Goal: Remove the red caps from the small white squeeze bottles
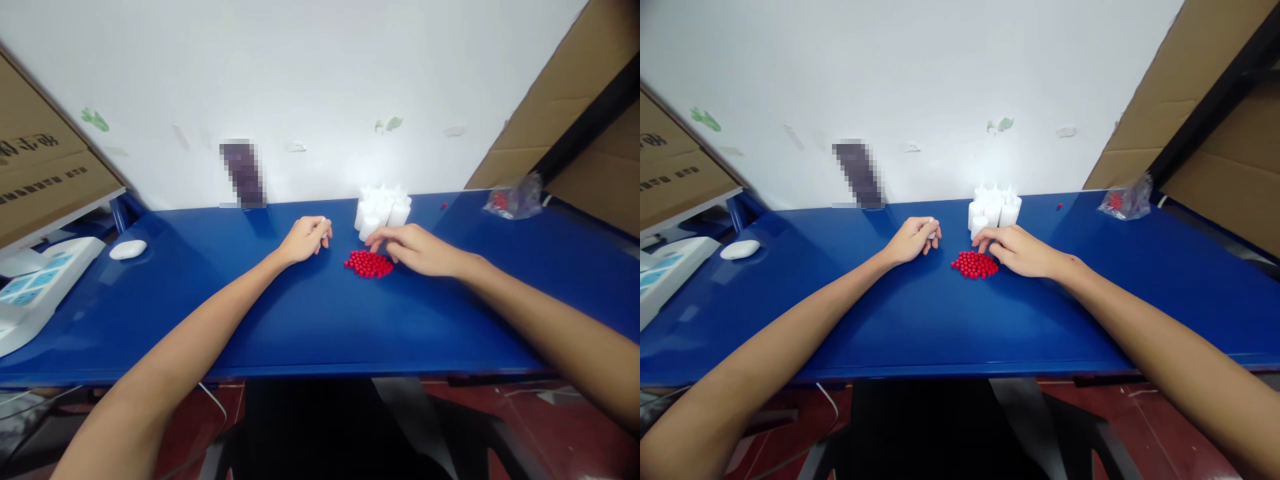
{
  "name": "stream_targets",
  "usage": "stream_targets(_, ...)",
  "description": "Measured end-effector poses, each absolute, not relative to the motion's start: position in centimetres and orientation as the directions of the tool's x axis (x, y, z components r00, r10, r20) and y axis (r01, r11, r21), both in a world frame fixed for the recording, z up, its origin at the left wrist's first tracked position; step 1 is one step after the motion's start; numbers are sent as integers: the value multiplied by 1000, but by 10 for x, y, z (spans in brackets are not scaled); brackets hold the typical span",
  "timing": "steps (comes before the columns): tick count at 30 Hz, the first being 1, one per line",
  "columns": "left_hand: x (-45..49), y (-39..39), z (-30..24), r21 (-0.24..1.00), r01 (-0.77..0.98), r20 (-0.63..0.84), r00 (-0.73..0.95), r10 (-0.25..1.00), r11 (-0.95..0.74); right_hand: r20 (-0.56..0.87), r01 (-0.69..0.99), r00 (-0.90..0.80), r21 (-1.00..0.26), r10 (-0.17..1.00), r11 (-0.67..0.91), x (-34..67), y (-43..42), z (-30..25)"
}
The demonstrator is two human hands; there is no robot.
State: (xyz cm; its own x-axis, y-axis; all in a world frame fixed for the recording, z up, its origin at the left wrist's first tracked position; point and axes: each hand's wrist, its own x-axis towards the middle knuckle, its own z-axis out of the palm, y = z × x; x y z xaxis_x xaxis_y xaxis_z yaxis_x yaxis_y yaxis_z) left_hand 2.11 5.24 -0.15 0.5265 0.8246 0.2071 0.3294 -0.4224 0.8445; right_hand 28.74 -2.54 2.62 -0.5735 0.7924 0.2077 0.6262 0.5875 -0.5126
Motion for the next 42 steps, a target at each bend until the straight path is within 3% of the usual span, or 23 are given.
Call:
stream_targets(5, 22, 48, -1, 790, 399, 235, 505, 831, -466, 271, 648, -536, -476, 800, 595, 287, -27, 27)
stream_targets(9, 27, 35, 3, 582, 476, 426, 511, 746, -659, 436, 647, -484, -405, 759, 645, 282, -33, 31)
stream_targets(12, 35, 21, 6, 489, 465, 508, 536, 674, -738, 469, 615, -513, -384, 719, 689, 276, -42, 32)
stream_targets(19, 46, 2, 9, 498, 357, 516, 610, 601, -790, 488, 565, -583, -330, 649, 756, 255, -58, 28)
stream_targets(24, 42, 11, 9, 549, 341, 557, 531, 638, -763, 620, 699, -384, -289, 684, 654, 265, -51, 34)
stream_targets(28, 37, 24, 8, 688, 369, 395, 533, 748, -626, 608, 825, -250, -274, 753, 495, 280, -37, 34)
stream_targets(34, 35, 33, 2, 837, 317, 241, 518, 820, -447, 565, 831, -294, -248, 771, 499, 286, -27, 25)
stream_targets(38, 35, 33, 2, 789, 353, 307, 481, 821, -502, 538, 820, -336, -236, 773, 521, 285, -25, 23)
stream_targets(42, 35, 33, 2, 601, 458, 385, 552, 739, -655, 512, 820, -368, -215, 776, 530, 285, -24, 23)
